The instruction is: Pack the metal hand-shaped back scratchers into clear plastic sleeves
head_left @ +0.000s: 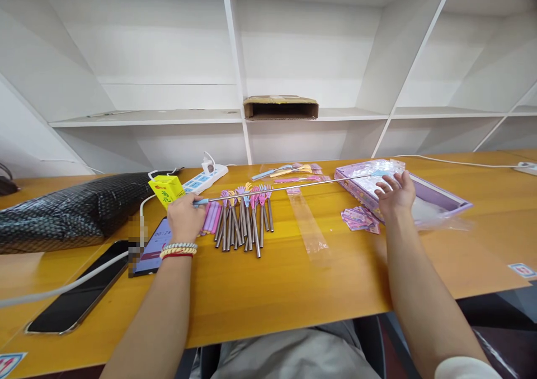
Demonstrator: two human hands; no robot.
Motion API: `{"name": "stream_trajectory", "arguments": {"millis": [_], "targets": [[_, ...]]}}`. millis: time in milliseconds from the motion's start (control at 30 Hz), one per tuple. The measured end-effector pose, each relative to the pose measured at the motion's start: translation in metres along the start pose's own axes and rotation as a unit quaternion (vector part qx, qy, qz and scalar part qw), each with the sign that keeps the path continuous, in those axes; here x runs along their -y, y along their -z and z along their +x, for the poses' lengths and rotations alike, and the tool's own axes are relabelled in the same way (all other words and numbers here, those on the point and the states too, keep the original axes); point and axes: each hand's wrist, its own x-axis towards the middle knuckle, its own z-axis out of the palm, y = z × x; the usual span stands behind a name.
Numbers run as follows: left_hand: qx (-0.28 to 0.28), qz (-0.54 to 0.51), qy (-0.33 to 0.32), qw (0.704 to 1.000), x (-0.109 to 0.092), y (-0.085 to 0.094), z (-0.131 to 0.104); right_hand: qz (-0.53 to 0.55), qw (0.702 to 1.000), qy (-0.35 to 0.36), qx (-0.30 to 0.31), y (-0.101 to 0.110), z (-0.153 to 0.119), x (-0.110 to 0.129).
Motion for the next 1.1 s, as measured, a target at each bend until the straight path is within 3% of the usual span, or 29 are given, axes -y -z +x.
{"name": "stream_trajectory", "arguments": {"millis": [200,400,533,733,933,1100], "targets": [[-0.036,-0.027,-0.014,0.999,0.000,-0.003,-0.001,-0.059,0.998,-0.001,-0.021,-0.003,-0.001,-0.004],[-0.073,-0.033,-0.004,0.997,-0.001,-0.004,-0.003,-0.118,0.987,0.087,-0.059,-0.003,0.001,-0.008],[-0.070,-0.046,0.024,0.996,-0.003,-0.004,-0.003,-0.124,0.981,0.111,-0.096,-0.004,0.000,-0.008],[-0.062,-0.045,0.039,0.996,-0.005,-0.002,-0.002,-0.045,0.998,0.054,0.004,-0.009,-0.006,-0.006],[-0.086,-0.009,0.018,0.996,-0.010,0.001,-0.002,0.046,0.999,-0.021,0.019,-0.003,-0.006,-0.003],[-0.102,0.019,0.045,0.994,-0.018,0.007,-0.005,0.108,0.993,-0.030,0.044,-0.003,-0.008,0.000]]}}
